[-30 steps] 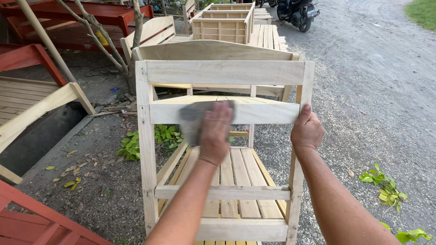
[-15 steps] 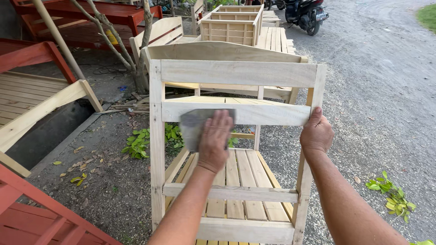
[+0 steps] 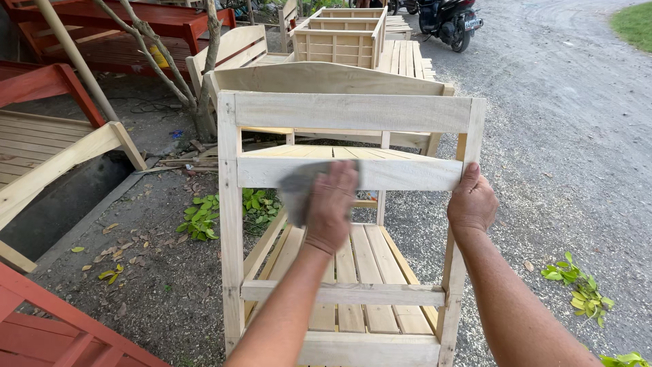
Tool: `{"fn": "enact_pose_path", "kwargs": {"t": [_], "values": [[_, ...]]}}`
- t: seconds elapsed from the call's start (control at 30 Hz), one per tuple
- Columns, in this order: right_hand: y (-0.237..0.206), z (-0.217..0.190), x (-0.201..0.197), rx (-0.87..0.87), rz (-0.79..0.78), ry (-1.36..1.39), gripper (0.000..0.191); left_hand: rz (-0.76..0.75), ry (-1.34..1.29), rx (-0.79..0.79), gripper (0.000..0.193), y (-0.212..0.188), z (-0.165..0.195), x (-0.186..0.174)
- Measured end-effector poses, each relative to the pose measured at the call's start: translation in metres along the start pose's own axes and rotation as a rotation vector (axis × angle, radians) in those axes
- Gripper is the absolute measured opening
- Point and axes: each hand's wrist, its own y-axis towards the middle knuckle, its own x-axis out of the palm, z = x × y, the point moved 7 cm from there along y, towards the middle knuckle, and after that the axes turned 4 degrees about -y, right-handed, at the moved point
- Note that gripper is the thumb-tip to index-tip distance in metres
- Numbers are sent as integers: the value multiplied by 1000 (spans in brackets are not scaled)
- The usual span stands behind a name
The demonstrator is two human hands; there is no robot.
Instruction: The person sands the surfaces of a wooden shelving unit with a sanding block, moving across horizontal slats, vertical supports, and edges. The person repositions the unit to reach different sides and continues sanding the top and back sections.
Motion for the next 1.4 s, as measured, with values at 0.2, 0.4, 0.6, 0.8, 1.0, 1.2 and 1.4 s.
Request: {"fn": "enact_pose_path", "kwargs": {"t": [0.2,0.4,0.6,0.8,1.0,1.2,1.4], "values": [[-15,-13,-17,16,48,-61,59,292,80,-289,39,3,-87,-90],[-72,-101,-30,-844,416,-191,34,357,95,-368,35,2,-78,-85],[-49,-124,-13,-769,171,-137,26,239,-70,-204,45,23,13,-13],[-30,-125,-8,-741,174,-213,34,129,82,25,47,1,-40,-22],[-28,-124,5,-642,173,-247,32,394,140,-264,48,-20,-59,-48],[-27,-125,0,-687,201,-276,31,-65,81,93,51,7,35,38],[-27,-125,5,-658,181,-295,30,54,148,38,51,-18,-68,-44]]}}
